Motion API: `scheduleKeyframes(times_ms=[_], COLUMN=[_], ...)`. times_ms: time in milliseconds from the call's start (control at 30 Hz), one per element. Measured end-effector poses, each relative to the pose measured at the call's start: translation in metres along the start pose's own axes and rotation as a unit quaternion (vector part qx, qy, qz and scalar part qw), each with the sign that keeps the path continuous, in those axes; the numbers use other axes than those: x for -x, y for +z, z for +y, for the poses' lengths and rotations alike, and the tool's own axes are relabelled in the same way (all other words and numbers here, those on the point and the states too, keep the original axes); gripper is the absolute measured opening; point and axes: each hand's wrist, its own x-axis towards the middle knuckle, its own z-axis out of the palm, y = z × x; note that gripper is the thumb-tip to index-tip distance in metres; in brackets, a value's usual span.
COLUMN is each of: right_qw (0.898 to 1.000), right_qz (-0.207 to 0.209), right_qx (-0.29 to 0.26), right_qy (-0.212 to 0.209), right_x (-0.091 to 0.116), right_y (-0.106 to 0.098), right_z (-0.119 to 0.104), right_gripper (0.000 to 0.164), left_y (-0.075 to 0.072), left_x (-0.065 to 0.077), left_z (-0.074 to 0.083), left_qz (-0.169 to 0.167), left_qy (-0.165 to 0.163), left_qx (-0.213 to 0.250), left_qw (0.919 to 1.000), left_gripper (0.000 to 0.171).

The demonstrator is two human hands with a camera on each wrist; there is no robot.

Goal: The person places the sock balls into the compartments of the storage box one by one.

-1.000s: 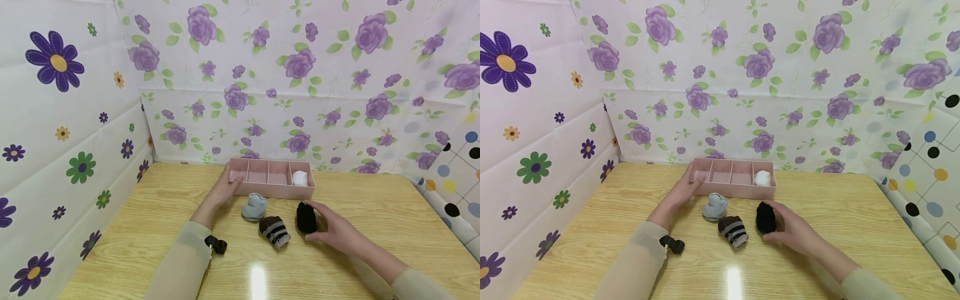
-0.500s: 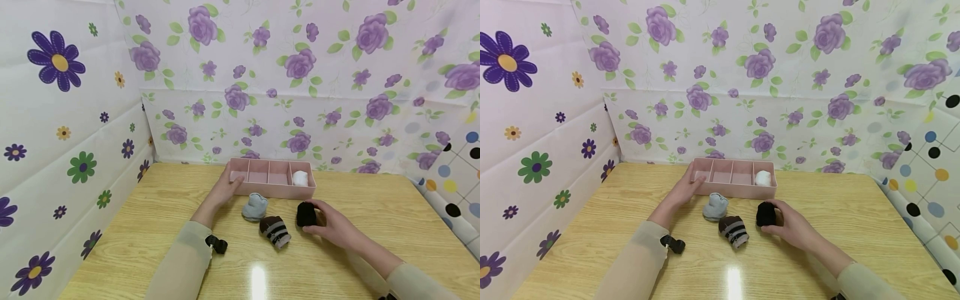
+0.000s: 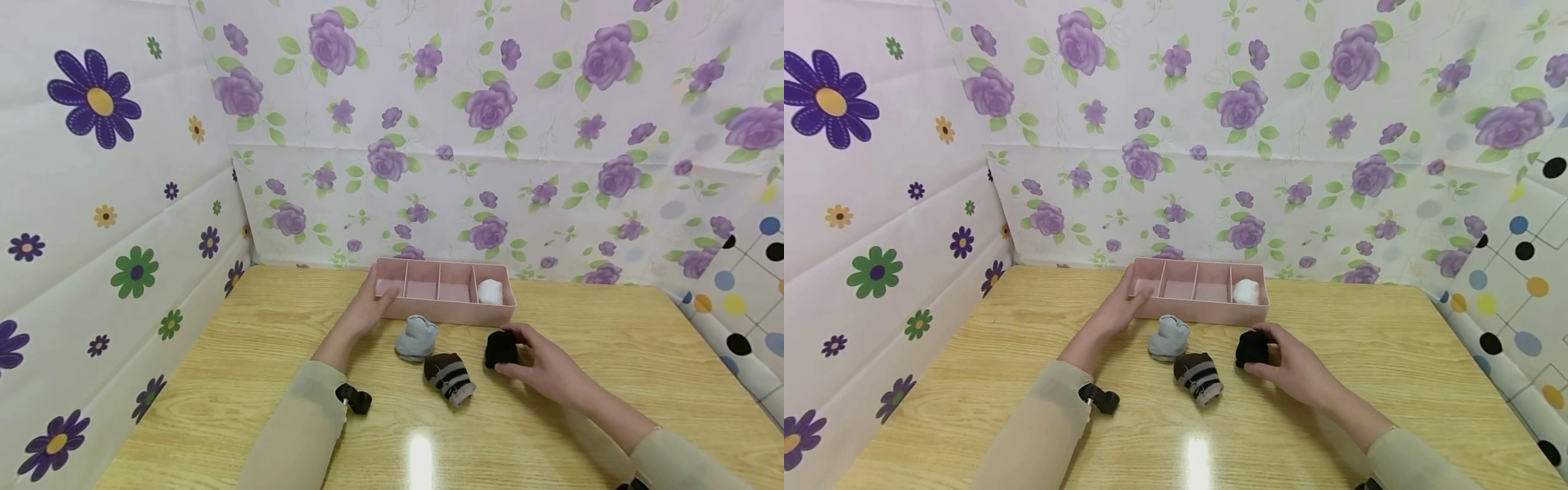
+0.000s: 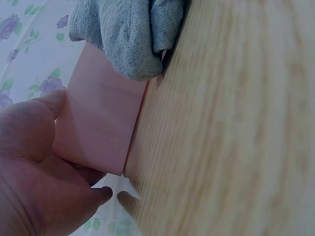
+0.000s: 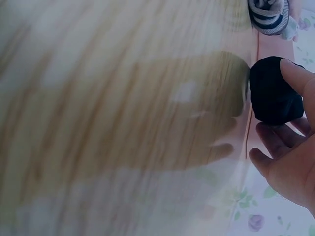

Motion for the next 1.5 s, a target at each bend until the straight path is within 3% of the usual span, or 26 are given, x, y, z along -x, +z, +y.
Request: scheduleKeyframes(times_ms=[733,1500], right_qw=[0.998,0.999], right_qz=[0.036,0.035], right_qx=[0.04,0.036], right_qy=[-0.012,0.009], right_x=[-0.005,-0.045], right_y=[-0.016,-0.032], right_z=[-0.032,-0.051], right_gripper=[0.067,0.078], left_y=[-0.002,0.0], left_x=[-0.002,-0.001], left_z=[-0.002,-0.002], left_qz=[0.003,0.001], left_qy=[0.006,-0.001], left_qx=[-0.003,0.004], left_qw=[1.0,1.0], left_gripper=[0.088,0.092])
